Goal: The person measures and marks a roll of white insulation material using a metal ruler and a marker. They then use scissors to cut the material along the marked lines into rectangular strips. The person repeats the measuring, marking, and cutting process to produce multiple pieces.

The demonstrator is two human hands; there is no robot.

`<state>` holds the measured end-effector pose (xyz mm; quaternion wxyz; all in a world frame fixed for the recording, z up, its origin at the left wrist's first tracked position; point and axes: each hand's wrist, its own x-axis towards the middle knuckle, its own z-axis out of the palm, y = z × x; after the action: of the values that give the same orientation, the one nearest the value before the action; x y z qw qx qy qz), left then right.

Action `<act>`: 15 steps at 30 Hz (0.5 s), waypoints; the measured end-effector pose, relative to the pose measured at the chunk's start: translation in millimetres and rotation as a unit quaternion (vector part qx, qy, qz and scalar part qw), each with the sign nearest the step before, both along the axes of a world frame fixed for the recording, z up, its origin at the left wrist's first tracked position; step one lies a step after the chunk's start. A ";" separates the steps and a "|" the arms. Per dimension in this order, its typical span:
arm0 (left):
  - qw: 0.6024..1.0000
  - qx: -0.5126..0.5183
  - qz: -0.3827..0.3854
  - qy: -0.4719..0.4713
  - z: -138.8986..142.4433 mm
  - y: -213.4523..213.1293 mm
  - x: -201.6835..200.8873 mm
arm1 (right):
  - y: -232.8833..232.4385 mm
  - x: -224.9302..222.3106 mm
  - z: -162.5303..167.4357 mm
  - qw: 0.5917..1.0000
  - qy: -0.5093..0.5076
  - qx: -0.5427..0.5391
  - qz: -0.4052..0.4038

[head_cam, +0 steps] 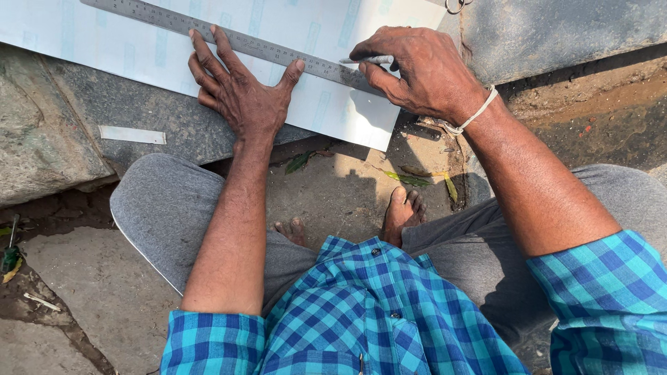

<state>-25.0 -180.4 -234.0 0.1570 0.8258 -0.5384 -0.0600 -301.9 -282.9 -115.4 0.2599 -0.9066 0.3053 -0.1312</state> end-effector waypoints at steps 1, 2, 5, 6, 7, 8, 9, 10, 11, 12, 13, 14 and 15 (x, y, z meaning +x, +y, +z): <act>1.000 0.001 0.000 0.000 -0.4 0.0 0.1 | -0.1 0.3 -0.1 1.000 0.002 0.000 -0.001; 1.000 0.002 0.001 0.001 -0.9 0.1 0.3 | -0.2 0.7 -0.3 1.000 0.003 0.004 -0.001; 1.000 0.003 -0.001 0.002 -2.9 0.4 0.9 | -0.1 0.4 0.1 1.000 0.004 0.014 -0.001; 1.000 0.005 0.000 0.003 -3.8 0.4 1.1 | 0.1 0.2 0.4 1.000 0.002 0.016 -0.001; 1.000 0.007 0.000 0.004 -4.6 0.8 1.3 | 0.3 -0.1 0.8 1.000 0.000 0.019 0.000; 1.000 0.009 0.001 0.005 -5.5 1.1 1.6 | 0.5 -0.4 1.2 1.000 -0.002 0.018 0.002; 1.000 0.010 0.001 0.005 -6.4 1.5 2.0 | 0.3 -0.4 1.5 1.000 -0.004 0.017 0.006; 1.000 0.011 0.001 0.006 -7.5 1.9 2.3 | 0.2 -0.3 1.8 1.000 -0.007 0.016 0.009; 1.000 0.011 0.000 0.006 -8.7 2.2 2.8 | 0.1 -0.2 2.2 1.000 0.001 0.017 0.009; 1.000 0.011 0.000 0.006 -9.7 2.6 3.3 | -0.1 -0.1 2.5 1.000 0.009 0.018 0.010; 1.000 0.010 0.000 0.006 -11.0 2.8 3.8 | -0.2 0.0 3.0 1.000 0.017 0.019 0.010; 1.000 0.009 -0.001 0.007 -12.8 3.1 4.4 | -0.3 -0.2 3.6 1.000 0.022 0.012 0.013; 1.000 0.014 0.000 0.011 -14.7 3.3 5.1 | -0.6 -0.6 4.5 0.999 0.028 0.005 0.015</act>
<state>-19.9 -177.1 -248.7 0.1515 0.8274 -0.5355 -0.0760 -302.5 -283.5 -110.9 0.2576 -0.9132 0.2993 -0.1009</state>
